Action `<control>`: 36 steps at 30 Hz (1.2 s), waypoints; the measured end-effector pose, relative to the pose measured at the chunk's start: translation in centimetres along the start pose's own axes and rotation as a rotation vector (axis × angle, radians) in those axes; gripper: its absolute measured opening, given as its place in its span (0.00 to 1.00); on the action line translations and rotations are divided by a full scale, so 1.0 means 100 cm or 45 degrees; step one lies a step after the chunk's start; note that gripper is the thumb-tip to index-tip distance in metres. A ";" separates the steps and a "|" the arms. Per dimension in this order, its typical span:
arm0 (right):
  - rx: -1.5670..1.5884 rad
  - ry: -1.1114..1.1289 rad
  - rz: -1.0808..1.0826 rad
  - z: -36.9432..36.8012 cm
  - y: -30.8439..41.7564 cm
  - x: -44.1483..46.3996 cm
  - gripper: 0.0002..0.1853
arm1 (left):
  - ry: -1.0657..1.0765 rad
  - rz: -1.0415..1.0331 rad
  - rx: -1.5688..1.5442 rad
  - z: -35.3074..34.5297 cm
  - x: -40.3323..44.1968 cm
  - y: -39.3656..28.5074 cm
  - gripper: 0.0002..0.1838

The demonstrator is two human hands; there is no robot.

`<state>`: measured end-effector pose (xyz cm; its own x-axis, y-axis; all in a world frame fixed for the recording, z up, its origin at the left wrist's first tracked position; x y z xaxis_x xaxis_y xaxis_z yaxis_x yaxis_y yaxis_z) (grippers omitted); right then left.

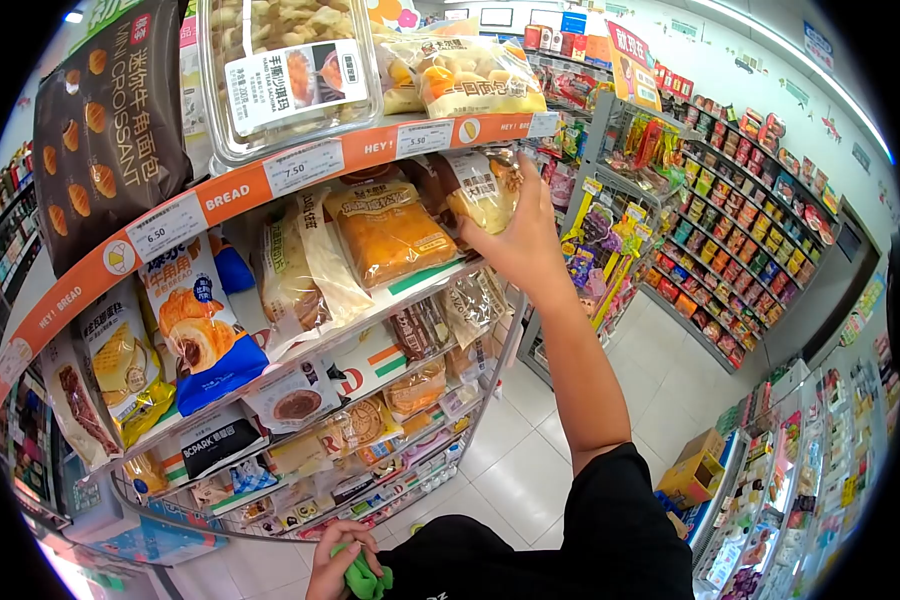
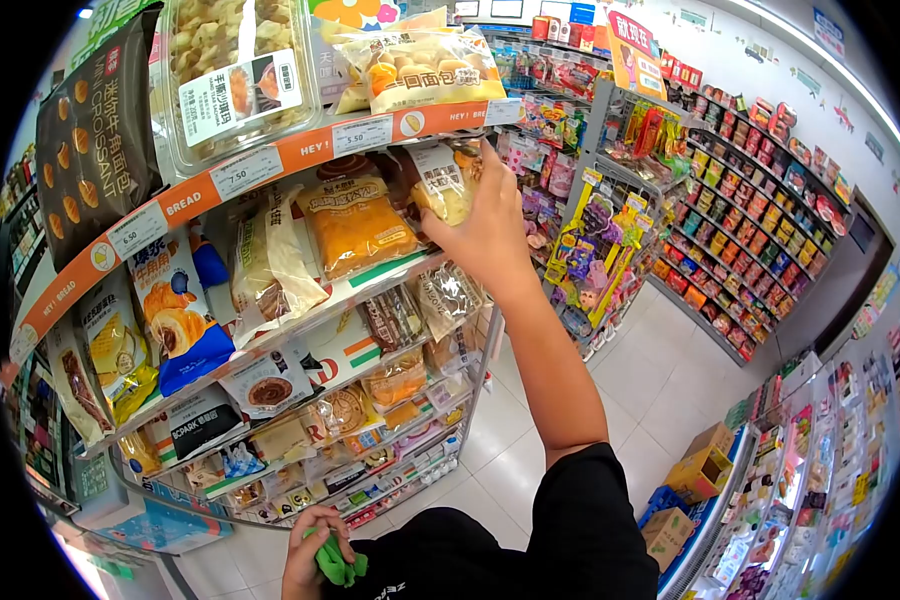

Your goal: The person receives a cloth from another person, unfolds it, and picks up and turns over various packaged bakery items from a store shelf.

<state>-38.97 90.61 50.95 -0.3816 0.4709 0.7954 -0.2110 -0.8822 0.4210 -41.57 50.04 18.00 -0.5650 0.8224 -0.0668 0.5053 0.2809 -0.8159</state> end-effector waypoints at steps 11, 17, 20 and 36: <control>0.484 0.017 -0.428 0.031 -0.048 -0.011 0.56 | 0.006 -0.018 0.002 0.001 -0.005 -0.005 0.17; 0.993 0.020 -0.541 0.079 -0.047 -0.067 0.51 | 0.045 0.000 0.019 -0.005 -0.006 -0.006 0.16; 1.151 0.065 -0.587 0.089 -0.039 -0.110 0.51 | 0.126 0.090 0.024 -0.007 -0.003 -0.002 0.21; 0.153 0.796 -0.178 0.000 0.114 -0.336 0.57 | 0.286 0.313 0.335 -0.049 0.005 0.022 0.42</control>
Point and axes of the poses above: each hand's wrist, its own x-axis towards the middle knuckle, its own z-axis out of the back of the hand, y = z × x, the point moved 9 cm from there along x, towards the middle knuckle, and after that the axes turned 2 degrees about -z, right-handed, at the moved point
